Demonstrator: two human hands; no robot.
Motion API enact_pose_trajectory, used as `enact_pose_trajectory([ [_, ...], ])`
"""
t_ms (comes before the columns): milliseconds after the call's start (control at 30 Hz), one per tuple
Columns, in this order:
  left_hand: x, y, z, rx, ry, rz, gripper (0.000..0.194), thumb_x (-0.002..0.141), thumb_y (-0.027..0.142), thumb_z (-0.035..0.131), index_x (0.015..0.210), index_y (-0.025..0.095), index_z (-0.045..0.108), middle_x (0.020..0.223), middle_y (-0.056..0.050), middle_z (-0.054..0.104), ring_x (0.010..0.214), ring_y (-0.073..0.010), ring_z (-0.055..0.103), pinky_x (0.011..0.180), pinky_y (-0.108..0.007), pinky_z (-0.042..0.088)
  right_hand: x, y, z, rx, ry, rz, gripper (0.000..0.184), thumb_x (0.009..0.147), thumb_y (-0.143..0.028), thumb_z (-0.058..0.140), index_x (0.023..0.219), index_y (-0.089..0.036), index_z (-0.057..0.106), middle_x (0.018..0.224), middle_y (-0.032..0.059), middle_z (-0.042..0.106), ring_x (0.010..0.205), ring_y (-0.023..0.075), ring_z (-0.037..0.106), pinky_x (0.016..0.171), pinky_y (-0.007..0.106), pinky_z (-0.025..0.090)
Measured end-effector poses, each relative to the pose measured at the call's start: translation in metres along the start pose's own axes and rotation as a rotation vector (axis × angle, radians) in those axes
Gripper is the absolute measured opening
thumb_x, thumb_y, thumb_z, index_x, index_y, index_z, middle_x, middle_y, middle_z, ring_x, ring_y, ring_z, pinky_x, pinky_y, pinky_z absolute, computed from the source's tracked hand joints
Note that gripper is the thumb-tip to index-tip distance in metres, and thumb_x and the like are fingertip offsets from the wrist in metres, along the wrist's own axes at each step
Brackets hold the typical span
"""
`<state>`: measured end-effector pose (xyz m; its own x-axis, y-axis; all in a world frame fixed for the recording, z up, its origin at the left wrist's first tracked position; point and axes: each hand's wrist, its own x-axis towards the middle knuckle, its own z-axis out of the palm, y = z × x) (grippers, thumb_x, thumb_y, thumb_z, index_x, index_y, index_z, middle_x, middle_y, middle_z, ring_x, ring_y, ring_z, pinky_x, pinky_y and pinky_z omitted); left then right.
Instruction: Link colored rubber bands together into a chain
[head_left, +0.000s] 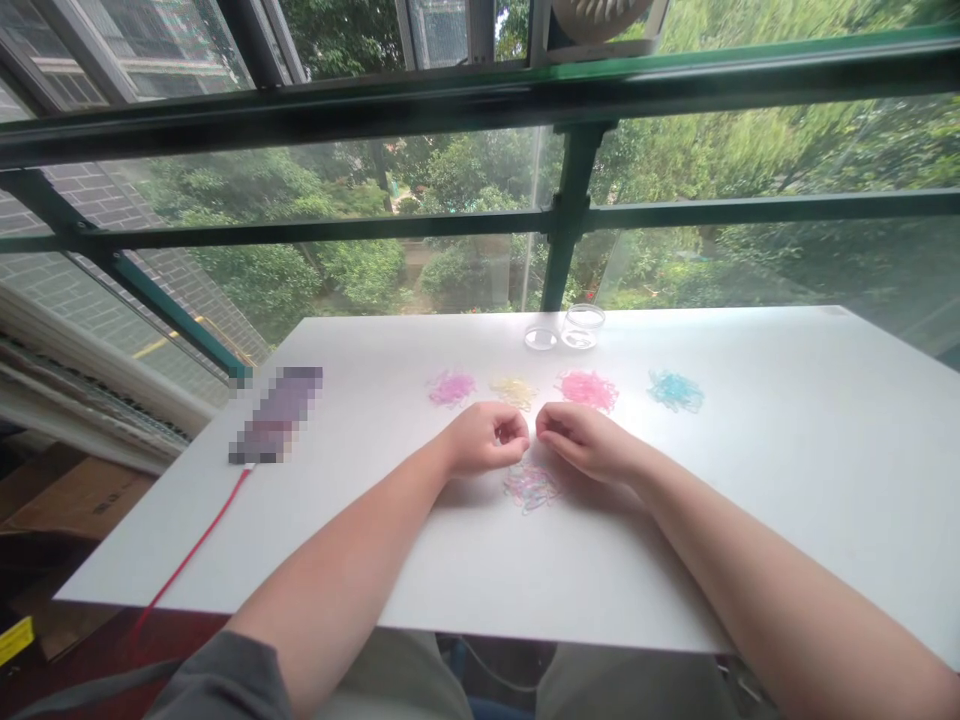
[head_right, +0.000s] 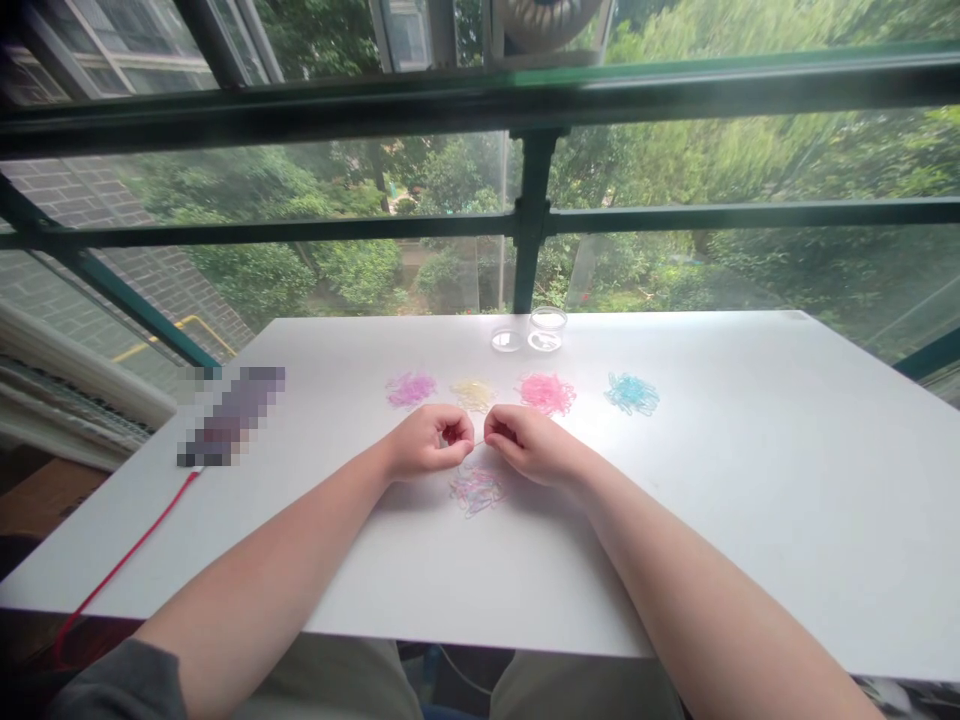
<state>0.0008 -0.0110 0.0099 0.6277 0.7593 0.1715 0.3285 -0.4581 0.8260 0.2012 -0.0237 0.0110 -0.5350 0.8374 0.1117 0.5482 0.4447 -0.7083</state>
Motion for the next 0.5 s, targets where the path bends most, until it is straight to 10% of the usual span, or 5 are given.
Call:
enact_pose_trajectory([
  [500,0.001,-0.010,-0.001,0.043,0.048,-0.067,0.012,0.074,0.024,0.054,0.069,0.013,0.057,0.066,0.000,0.056,0.060,-0.0083,0.048,0.057,-0.020,0.038,-0.001,0.000,0.000,-0.019,-0.041,0.028,0.008,0.081,-0.020,0.045,0.076,-0.018,0.051,0.067,-0.0008,0.052,0.058,0.0103,0.043,0.054,0.023,0.035],
])
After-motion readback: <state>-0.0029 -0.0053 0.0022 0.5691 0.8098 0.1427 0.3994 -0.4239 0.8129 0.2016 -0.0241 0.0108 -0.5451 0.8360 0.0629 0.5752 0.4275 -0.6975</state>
